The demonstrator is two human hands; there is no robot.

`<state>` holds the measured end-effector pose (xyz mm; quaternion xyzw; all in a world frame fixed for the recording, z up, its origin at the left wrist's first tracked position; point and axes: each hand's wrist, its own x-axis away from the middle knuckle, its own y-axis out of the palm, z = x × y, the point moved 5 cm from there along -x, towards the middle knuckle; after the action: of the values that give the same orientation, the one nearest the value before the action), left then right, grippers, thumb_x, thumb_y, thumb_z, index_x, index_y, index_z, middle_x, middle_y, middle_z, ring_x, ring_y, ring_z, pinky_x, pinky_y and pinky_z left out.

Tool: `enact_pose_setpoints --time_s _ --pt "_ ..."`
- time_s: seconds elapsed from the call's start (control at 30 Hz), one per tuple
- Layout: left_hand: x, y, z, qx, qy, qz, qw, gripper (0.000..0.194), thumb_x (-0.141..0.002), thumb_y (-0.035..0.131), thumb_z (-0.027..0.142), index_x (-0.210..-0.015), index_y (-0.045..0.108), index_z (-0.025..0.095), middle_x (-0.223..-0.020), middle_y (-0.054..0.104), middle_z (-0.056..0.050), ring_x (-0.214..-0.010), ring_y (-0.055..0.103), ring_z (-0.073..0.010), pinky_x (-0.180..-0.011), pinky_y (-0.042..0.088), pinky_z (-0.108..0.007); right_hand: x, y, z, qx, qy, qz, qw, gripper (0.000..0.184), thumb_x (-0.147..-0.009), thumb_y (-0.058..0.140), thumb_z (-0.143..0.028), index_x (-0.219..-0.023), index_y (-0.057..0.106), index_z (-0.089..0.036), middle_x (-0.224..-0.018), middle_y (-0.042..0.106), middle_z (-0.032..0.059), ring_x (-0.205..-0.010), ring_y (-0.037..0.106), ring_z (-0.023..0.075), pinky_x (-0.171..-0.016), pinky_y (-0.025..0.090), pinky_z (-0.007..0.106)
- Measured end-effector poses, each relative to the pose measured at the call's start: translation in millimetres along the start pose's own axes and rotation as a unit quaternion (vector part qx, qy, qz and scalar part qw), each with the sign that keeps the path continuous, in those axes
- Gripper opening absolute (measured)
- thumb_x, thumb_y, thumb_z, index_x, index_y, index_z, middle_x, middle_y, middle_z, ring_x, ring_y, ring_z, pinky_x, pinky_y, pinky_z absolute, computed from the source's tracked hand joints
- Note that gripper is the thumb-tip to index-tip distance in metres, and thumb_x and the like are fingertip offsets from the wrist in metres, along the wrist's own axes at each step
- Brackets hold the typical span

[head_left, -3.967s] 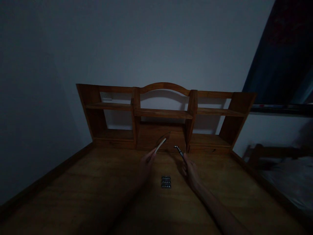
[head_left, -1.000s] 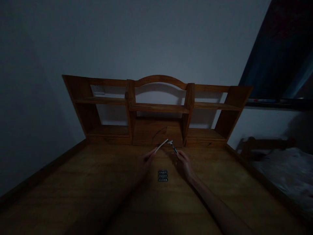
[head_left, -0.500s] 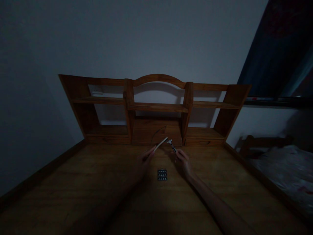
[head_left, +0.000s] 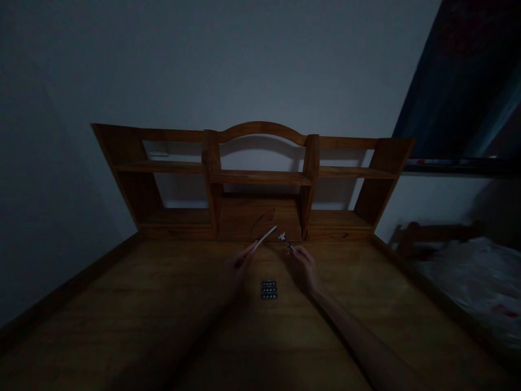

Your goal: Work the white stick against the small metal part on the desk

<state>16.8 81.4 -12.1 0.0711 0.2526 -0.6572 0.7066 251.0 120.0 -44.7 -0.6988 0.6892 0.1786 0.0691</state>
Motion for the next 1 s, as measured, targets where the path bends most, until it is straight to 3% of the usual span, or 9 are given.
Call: enact_pose_setpoints --time_s 0.17,0.37,0.57,0.73,1.0 --pt "3 5.5 4 -0.013 0.025 -0.03 0.999 0.036 -0.094 0.053 0.042 -0.126 0.065 0.027 -0.132 0.064 -0.003 -0.122 0.06 -0.0243 -0.108 0.045 -0.048 1 -2 -2 0.013 0.005 0.012 1.0 0.033 -0.083 0.064 -0.053 -0.075 0.068 -0.022 -0.076 0.063 0.001 -0.08 0.054 0.0204 -0.075 0.038 0.028" --pt "2 3.6 6 -0.052 0.042 -0.026 0.997 0.037 -0.095 0.052 0.042 -0.127 0.064 0.027 -0.13 0.066 -0.005 -0.119 0.062 -0.0251 -0.106 0.046 -0.047 0 -1 -5 -0.007 0.004 0.02 1.0 0.038 -0.085 0.062 -0.055 -0.068 0.063 -0.021 -0.069 0.057 0.0 -0.07 0.049 0.0175 -0.067 0.035 0.027" --pt "8 1.0 17 -0.077 0.079 0.013 0.994 0.035 -0.097 0.05 0.039 -0.128 0.063 0.031 -0.129 0.066 -0.002 -0.115 0.063 -0.0218 -0.102 0.05 -0.04 -1 -3 -6 0.001 0.001 0.019 1.0 0.042 -0.085 0.061 -0.058 -0.064 0.061 -0.021 -0.068 0.055 0.0005 -0.069 0.048 0.0176 -0.068 0.035 0.028" --pt "12 7.9 19 -0.109 0.119 -0.02 0.987 0.037 -0.097 0.049 0.036 -0.132 0.059 0.031 -0.126 0.068 -0.003 -0.11 0.065 -0.0215 -0.099 0.051 -0.04 -3 -3 -3 0.004 -0.007 0.019 1.0 0.043 -0.082 0.062 -0.06 -0.064 0.063 -0.021 -0.069 0.058 0.0027 -0.072 0.049 0.0198 -0.069 0.036 0.03" --pt "6 7.2 9 -0.115 0.091 -0.015 0.989 0.036 -0.097 0.049 0.038 -0.131 0.061 0.031 -0.128 0.067 -0.001 -0.114 0.063 -0.0196 -0.103 0.049 -0.037 -1 -3 -10 0.016 -0.008 0.007 1.0 0.042 -0.084 0.06 -0.057 -0.062 0.06 -0.022 -0.068 0.055 0.0012 -0.071 0.047 0.0187 -0.07 0.035 0.029"
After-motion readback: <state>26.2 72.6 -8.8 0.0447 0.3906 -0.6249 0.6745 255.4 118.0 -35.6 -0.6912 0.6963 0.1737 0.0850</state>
